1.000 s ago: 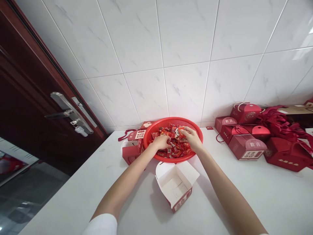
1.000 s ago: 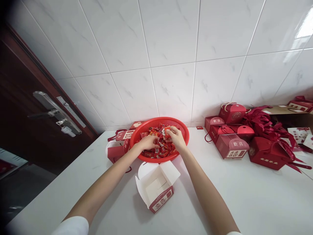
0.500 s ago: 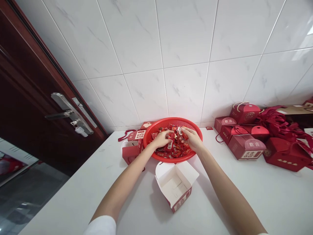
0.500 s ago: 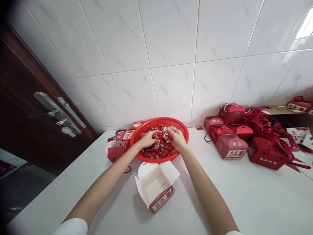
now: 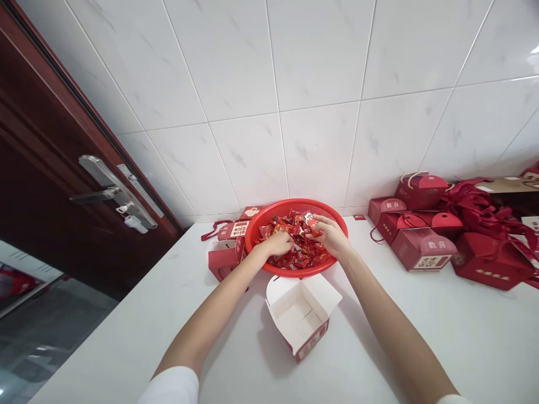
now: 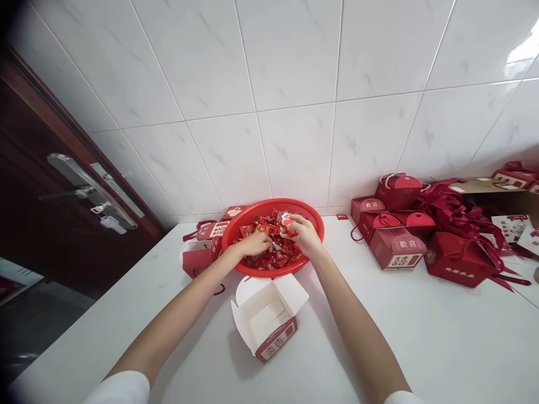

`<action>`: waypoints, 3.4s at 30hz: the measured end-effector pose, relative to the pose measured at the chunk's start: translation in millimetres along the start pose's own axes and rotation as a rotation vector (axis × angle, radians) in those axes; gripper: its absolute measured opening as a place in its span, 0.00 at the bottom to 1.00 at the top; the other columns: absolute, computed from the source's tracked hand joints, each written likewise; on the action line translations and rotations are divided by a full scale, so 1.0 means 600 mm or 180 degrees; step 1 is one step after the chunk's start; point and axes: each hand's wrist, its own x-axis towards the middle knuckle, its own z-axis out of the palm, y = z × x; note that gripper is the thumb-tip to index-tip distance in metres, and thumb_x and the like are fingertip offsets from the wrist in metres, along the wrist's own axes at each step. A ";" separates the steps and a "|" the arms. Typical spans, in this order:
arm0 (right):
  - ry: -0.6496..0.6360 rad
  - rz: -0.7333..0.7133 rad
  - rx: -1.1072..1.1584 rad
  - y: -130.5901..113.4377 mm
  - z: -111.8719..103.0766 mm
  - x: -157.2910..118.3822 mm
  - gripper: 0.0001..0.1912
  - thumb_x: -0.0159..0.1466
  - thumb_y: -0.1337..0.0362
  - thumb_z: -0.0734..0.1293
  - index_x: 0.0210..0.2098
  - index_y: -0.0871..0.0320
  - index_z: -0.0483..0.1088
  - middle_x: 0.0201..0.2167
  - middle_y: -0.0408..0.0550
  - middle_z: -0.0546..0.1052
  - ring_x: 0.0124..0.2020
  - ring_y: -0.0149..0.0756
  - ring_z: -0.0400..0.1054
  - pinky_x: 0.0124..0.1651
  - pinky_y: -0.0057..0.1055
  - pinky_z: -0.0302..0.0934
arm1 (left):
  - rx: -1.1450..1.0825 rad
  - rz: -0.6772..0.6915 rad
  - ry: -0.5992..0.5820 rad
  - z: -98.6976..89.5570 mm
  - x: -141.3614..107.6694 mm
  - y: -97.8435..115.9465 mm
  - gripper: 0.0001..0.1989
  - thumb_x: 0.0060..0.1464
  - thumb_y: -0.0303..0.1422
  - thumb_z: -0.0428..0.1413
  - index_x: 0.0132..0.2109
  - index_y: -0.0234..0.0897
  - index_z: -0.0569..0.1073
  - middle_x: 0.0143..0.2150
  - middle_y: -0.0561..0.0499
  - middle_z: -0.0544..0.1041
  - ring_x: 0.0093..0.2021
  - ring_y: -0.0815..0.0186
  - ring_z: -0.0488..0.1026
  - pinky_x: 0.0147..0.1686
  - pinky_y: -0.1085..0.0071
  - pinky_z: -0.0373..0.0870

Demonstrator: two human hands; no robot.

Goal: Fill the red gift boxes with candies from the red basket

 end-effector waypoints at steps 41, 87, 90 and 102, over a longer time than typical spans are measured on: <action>0.0718 -0.0703 0.0240 0.008 -0.007 0.006 0.20 0.42 0.64 0.76 0.35 0.55 0.71 0.29 0.40 0.77 0.28 0.35 0.74 0.28 0.31 0.70 | -0.1082 0.0072 -0.0392 -0.018 0.057 0.002 0.22 0.46 0.24 0.59 0.50 0.44 0.77 0.48 0.52 0.80 0.46 0.61 0.77 0.46 0.70 0.73; 0.0001 -0.0445 -0.0588 0.006 0.006 -0.006 0.12 0.46 0.58 0.78 0.24 0.57 0.76 0.27 0.46 0.78 0.31 0.39 0.73 0.26 0.30 0.70 | -0.2343 0.0457 0.1716 -0.030 0.009 0.028 0.21 0.45 0.47 0.58 0.22 0.39 0.59 0.21 0.58 0.55 0.24 0.71 0.52 0.26 0.72 0.50; 0.0227 -0.0527 -0.0508 0.004 0.003 -0.005 0.14 0.47 0.56 0.77 0.21 0.57 0.72 0.23 0.44 0.77 0.27 0.35 0.71 0.27 0.29 0.67 | -0.2314 0.0411 0.1743 -0.033 0.009 0.024 0.21 0.45 0.48 0.58 0.21 0.39 0.58 0.20 0.58 0.55 0.24 0.70 0.52 0.25 0.71 0.49; -0.0499 0.0008 -0.0365 0.002 -0.003 -0.005 0.19 0.43 0.54 0.80 0.26 0.57 0.74 0.26 0.40 0.73 0.28 0.31 0.68 0.31 0.29 0.68 | -0.2218 0.0761 0.1271 -0.020 0.009 0.028 0.24 0.45 0.51 0.63 0.21 0.36 0.65 0.19 0.58 0.59 0.24 0.71 0.56 0.26 0.72 0.52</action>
